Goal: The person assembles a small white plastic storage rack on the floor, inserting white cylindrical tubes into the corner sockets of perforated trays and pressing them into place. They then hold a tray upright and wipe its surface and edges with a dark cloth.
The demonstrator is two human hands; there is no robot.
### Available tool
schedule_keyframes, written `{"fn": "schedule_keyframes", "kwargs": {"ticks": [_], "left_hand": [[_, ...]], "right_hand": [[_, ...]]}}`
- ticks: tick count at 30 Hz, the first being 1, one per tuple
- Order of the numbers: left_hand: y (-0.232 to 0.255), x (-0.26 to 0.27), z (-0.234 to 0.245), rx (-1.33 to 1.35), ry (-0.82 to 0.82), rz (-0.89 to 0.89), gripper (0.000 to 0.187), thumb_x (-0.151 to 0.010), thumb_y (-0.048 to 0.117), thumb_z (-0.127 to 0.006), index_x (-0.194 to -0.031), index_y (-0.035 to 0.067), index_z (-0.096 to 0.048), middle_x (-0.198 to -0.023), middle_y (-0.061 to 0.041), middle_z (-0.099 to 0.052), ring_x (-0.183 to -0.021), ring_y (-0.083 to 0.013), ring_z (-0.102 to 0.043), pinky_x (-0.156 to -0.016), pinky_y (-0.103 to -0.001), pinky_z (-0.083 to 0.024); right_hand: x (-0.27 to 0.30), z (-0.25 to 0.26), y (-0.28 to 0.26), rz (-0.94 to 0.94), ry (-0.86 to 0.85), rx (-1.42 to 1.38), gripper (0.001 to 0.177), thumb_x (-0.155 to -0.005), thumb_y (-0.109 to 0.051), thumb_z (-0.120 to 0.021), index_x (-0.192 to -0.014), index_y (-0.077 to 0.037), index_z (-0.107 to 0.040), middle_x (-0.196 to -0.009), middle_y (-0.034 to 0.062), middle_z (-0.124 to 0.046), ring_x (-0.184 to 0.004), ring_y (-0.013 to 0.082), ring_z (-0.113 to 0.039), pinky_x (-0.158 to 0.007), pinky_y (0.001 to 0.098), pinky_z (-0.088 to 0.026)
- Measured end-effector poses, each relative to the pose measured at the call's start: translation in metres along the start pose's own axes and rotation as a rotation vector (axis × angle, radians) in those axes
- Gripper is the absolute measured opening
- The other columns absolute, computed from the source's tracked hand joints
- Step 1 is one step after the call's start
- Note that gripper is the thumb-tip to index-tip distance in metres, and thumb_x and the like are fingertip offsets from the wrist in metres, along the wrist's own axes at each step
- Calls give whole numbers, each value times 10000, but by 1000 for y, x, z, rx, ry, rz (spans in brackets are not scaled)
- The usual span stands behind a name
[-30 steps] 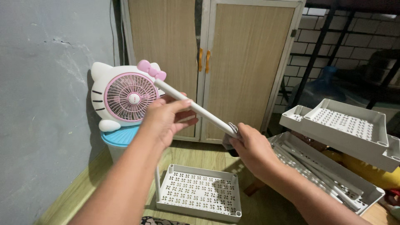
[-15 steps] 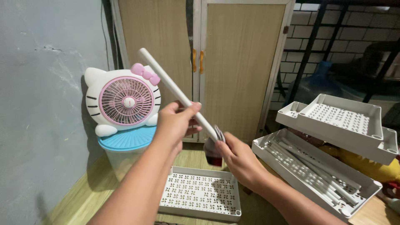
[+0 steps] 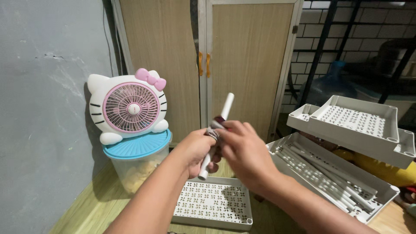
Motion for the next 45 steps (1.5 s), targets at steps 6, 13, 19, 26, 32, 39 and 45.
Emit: {"fn": "schedule_keyframes", "kwargs": {"ticks": [6, 13, 19, 26, 32, 39, 45], "left_hand": [[7, 22, 5, -229, -71, 87, 86, -961, 109, -588, -930, 42, -544, -676, -44, -526, -451, -98, -423, -373, -280, -296], [25, 50, 22, -396, -103, 77, 160, -936, 144, -626, -1014, 23, -697, -614, -20, -531, -381, -70, -376, -366, -280, -330], [22, 42, 14, -460, -82, 22, 128, -922, 115, -635, -910, -11, -615, -606, -44, -554, -361, -96, -400, -372, -317, -371], [30, 48, 28, -515, -146, -37, 135, -888, 84, -683, -907, -49, -663, -607, -62, -571, -364, -104, -444, -371, -309, -394], [31, 52, 32, -406, -191, 24, 250, -912, 89, -640, -1124, -20, -565, -683, -116, -630, -379, -114, -462, -376, -320, -420], [17, 37, 15, -240, -226, 60, 164, -966, 114, -548, -1089, 5, -531, -764, -165, -671, -395, -126, -475, -387, -332, -453], [15, 48, 29, 30, -400, 53, 202, -1060, 174, -501, -1080, -22, -548, -752, -112, -645, -394, -77, -459, -390, -286, -444]], "right_hand": [[-7, -7, 29, 328, 40, 346, 397, -834, -39, -630, -1221, -71, -714, -1326, 90, -657, -1059, 257, -611, -916, 396, -521], [-19, 24, 62, 198, 7, 425, 458, -783, 28, -650, -1225, -67, -722, -1251, 86, -707, -961, 258, -596, -897, 390, -521], [-2, -11, 19, 345, -28, 307, 421, -795, 33, -642, -1201, -49, -715, -1219, 84, -720, -1004, 220, -628, -933, 378, -531], [-14, 2, 51, 258, 65, 407, 360, -875, -36, -650, -1221, -99, -731, -1212, 61, -724, -993, 226, -653, -905, 381, -525], [-10, 16, 64, 66, 92, 373, 343, -890, -44, -652, -1222, -85, -730, -1349, 86, -669, -1084, 265, -638, -955, 393, -526], [8, -7, 24, 223, 5, 66, 339, -886, -115, -694, -1213, -27, -718, -1353, 175, -641, -1201, 325, -629, -982, 412, -531], [-13, 13, 58, 186, 103, 180, 331, -922, -61, -627, -1238, -55, -726, -1364, 149, -653, -1164, 324, -684, -960, 388, -593]]}}
Point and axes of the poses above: each hand's wrist, its own x-axis away from the middle knuckle, its own z-axis out of the back of the hand, y = z × x, the point moved 1 cm from there along -x, towards the middle knuckle
